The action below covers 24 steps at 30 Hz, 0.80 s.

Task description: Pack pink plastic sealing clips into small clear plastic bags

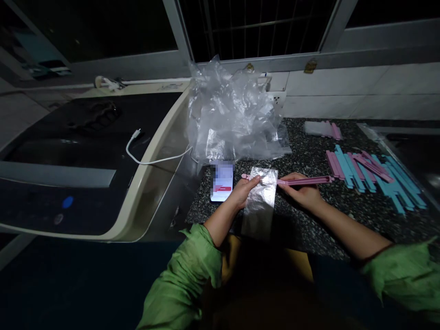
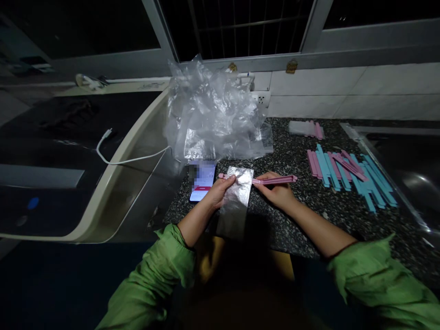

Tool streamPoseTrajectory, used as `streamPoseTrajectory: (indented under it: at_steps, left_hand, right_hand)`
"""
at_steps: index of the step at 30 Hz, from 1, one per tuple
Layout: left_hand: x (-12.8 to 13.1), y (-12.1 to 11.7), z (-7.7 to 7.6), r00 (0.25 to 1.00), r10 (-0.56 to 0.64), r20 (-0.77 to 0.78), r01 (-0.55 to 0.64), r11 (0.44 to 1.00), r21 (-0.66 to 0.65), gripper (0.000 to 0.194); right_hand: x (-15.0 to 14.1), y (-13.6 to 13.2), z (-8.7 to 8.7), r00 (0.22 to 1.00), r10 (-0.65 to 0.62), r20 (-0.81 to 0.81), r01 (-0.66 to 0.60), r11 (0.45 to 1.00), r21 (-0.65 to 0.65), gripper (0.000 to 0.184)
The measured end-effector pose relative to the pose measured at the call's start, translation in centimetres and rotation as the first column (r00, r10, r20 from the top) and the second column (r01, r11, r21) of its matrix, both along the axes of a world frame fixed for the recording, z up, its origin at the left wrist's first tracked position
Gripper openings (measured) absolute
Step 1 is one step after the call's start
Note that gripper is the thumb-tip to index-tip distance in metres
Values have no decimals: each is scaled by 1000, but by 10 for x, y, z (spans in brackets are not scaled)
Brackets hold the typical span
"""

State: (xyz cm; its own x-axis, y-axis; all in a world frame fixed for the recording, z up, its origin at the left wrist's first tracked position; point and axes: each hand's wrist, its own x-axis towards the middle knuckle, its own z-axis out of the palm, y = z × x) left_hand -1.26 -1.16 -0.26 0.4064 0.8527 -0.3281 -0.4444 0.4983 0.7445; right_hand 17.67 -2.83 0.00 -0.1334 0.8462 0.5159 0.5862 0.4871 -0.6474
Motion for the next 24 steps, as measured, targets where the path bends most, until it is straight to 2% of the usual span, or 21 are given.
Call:
streamPoseTrajectory:
  at_steps: [15,24]
  left_hand:
    - [2,0,2,994,110,-23,-108,991,81,40]
    - [3,1,0,986,167,-18,-166,984,70,35]
  right_hand:
    - [2,1,3,998,53,30,-53,999,6,17]
    - [8,3,4,999,48,16,-48,998,40,20]
